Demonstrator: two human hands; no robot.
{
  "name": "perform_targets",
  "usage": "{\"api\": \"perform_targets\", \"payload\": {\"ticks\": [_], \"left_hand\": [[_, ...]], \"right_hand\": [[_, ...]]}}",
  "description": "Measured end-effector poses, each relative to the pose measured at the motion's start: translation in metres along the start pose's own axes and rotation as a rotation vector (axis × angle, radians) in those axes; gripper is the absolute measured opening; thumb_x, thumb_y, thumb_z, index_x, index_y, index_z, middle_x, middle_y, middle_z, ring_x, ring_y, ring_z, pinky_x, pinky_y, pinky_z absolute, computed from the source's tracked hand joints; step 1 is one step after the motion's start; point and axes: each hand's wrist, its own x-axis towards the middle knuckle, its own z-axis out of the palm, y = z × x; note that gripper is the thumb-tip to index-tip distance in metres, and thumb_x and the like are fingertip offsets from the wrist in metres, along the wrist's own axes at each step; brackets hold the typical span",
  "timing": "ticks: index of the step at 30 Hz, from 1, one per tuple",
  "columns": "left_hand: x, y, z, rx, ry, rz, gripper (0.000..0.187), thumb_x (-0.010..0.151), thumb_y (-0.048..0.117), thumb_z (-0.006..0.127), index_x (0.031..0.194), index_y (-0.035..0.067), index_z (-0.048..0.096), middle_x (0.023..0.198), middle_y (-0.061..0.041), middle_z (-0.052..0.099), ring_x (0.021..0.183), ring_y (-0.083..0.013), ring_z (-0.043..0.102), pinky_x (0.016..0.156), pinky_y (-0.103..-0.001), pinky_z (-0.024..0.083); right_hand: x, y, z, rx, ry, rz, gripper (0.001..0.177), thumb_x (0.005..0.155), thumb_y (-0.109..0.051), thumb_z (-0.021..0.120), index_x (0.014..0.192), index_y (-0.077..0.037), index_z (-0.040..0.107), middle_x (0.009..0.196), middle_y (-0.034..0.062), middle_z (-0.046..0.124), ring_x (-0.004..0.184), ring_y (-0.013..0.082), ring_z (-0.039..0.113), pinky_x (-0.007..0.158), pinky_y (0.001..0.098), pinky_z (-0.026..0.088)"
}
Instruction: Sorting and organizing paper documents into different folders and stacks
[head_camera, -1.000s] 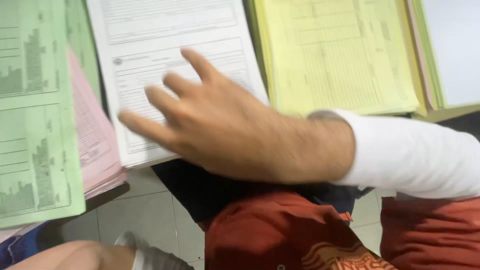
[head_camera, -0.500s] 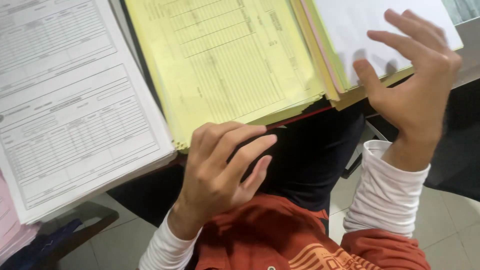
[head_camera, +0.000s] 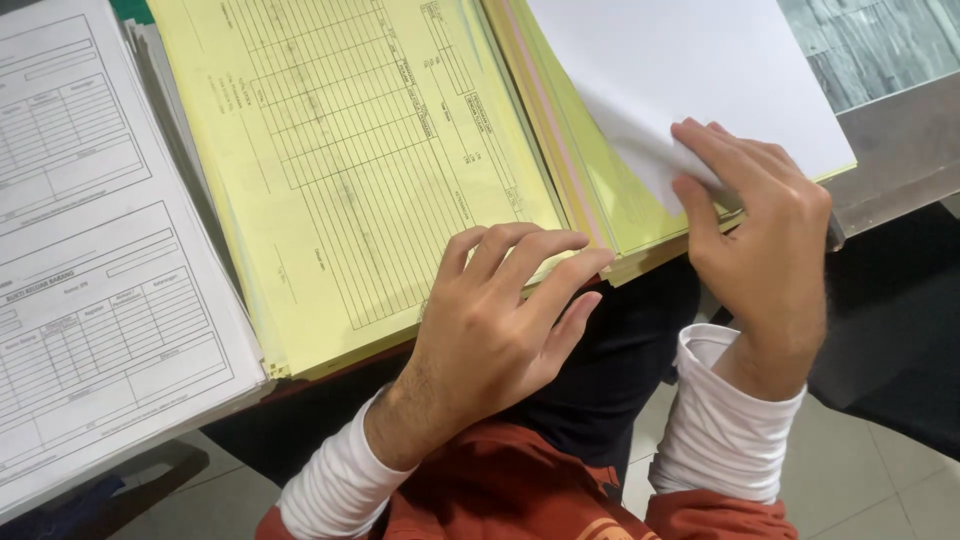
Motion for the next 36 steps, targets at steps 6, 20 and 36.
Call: {"api": "perform_targets", "payload": {"ticks": [6, 20, 36], "left_hand": [[-0.001, 0.002, -0.003, -0.01, 0.01, -0.035, 0.02, 0.102, 0.022, 0.072, 0.119, 0.012, 0.07, 0.115, -0.004, 0.071, 0.101, -0.0249, 0.065, 0.089, -0.04, 0.047], [-0.072, 0.019, -0.064, -0.581, 0.188, -0.611, 0.065, 0.103, 0.024, 0.069, 0.156, 0.016, 0.032, 0.164, -0.006, 0.042, 0.124, -0.0236, 0.07, 0.108, -0.038, 0.063], [-0.134, -0.002, -0.143, -0.51, 0.514, -0.785, 0.04, 0.098, -0.002, 0.065, 0.137, 0.004, 0.061, 0.136, -0.01, 0.065, 0.069, -0.0057, 0.053, 0.062, -0.018, 0.051]], "right_hand": [[-0.007, 0.023, -0.019, -0.007, -0.072, -0.006, 0.072, 0.082, 0.022, 0.044, 0.151, 0.016, 0.061, 0.128, 0.0277, 0.074, 0.126, 0.0402, 0.069, 0.112, 0.0503, 0.053], [0.006, -0.079, 0.019, 1.324, 0.586, 0.613, 0.029, 0.108, -0.011, 0.066, 0.137, -0.005, 0.066, 0.141, 0.0089, 0.074, 0.144, 0.0256, 0.074, 0.131, 0.0409, 0.07], [-0.042, -0.175, 0.072, 1.489, 0.065, 0.839, 0.034, 0.093, 0.004, 0.067, 0.124, -0.003, 0.054, 0.075, 0.0022, 0.063, 0.081, 0.0117, 0.071, 0.072, 0.035, 0.069]]}}
